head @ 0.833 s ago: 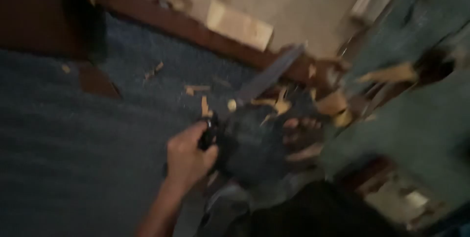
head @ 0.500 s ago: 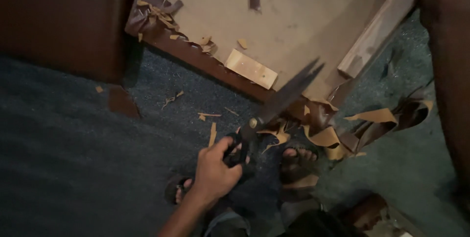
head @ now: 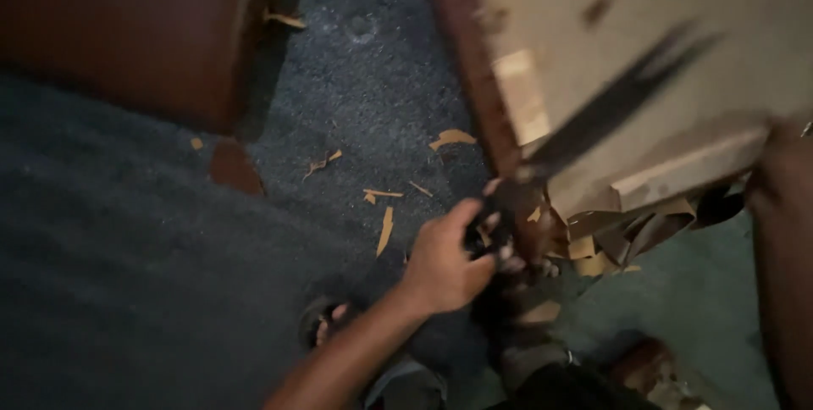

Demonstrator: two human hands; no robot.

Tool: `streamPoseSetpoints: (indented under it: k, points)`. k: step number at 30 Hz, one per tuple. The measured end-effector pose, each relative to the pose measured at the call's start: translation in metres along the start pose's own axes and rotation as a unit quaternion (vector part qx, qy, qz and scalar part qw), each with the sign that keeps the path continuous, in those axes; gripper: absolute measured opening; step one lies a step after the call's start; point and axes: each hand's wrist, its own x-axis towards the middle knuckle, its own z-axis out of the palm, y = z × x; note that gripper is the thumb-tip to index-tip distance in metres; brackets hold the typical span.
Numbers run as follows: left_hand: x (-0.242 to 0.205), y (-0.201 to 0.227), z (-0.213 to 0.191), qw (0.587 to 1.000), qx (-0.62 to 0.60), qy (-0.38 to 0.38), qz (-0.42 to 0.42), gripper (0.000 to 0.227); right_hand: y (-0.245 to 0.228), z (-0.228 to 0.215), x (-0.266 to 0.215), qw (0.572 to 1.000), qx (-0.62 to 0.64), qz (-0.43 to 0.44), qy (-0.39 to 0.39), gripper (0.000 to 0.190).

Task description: The recorder trims excess upholstery fabric or leather from furniture frames using scissors.

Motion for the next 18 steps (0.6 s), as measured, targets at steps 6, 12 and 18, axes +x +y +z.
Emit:
streamPoseSetpoints:
  k: [6, 12, 18]
  points:
    - [0.054, 0.052, 0.011, 0.985, -0.024, -0.091, 0.145, 0.051, -0.024, 0.057, -0.137, 0.986, 0.157, 0.061, -0.017, 0.048]
    - [0.03, 0.073, -0.02, 0.983, 0.08, -0.025, 0.165, 0.048, -0.105, 0.113, -0.277, 0.967, -0.009, 0.218, -0.129, 0.059]
    - [-0.051, -0.005, -0.058, 0.928, 0.283, 0.215, 0.111, 0.035, -0.187, 0.146, -0.246, 0.894, -0.109, -0.295, -0.32, 0.049]
